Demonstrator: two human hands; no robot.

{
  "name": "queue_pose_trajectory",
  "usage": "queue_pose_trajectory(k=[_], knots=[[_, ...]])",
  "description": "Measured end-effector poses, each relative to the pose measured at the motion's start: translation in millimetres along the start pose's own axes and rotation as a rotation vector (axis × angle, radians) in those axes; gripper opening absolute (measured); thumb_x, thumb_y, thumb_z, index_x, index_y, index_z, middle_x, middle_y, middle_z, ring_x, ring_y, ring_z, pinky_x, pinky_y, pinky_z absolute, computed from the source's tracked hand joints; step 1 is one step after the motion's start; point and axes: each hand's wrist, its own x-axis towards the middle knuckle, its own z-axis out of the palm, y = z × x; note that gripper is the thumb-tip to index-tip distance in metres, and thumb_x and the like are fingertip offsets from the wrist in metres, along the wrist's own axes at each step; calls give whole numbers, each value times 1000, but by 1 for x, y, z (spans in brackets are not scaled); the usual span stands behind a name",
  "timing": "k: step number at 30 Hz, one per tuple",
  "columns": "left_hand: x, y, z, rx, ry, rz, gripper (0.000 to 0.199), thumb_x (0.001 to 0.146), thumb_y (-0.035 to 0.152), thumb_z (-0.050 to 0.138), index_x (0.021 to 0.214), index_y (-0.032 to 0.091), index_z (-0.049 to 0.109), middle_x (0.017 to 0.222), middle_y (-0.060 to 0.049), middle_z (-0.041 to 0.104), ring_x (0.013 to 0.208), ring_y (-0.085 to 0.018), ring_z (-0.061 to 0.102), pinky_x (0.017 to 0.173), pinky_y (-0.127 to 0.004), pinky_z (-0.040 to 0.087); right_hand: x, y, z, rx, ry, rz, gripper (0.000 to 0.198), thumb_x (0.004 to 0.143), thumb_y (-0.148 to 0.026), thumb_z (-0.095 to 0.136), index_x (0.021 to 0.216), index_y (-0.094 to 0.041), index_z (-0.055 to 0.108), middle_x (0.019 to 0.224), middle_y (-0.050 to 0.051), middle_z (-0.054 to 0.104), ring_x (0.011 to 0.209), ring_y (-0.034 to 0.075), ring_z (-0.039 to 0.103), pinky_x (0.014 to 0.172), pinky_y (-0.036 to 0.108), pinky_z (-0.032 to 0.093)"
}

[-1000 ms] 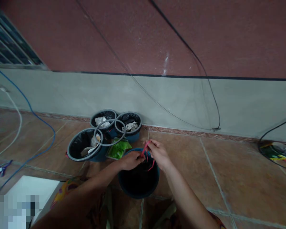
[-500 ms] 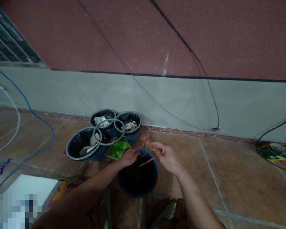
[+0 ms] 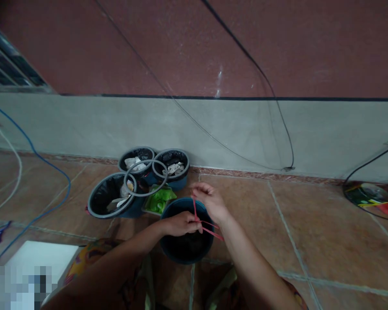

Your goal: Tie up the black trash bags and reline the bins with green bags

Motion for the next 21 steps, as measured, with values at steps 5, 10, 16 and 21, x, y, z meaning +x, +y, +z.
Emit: queue_pose_trajectory(k=[5,10,16,21], knots=[[6,-17,-2,-211,149,-76,48,92,50,40,79,13,69,57,2,51,54,-9,44,57,-21,34,3,19,-10,-444,61,35,43,76,-51,63,107,-21,61,108,9,67,98,20,62,84,36,50],[13,-30,-5,-365,351,-210,46,86,52,45,69,14,64,56,1,54,53,-10,46,54,-23,32,-5,36,-14,-911,-298,40,39,93,-43,36,85,-19,66,80,5,70,72,16,62,73,28,46],[12,-23,-12,-527,524,-303,33,88,36,47,76,13,68,65,-2,66,61,-11,57,59,-23,37,-16,38,-9,-1235,-239,107,34,90,-24,37,81,-18,70,82,8,72,72,16,62,65,26,40],[8,-17,-17,-451,594,-343,14,79,17,58,77,12,70,69,-3,69,66,-12,61,65,-23,43,-29,35,-11,-1204,-403,183,25,82,-21,46,75,-22,70,70,1,69,61,12,58,56,23,36]])
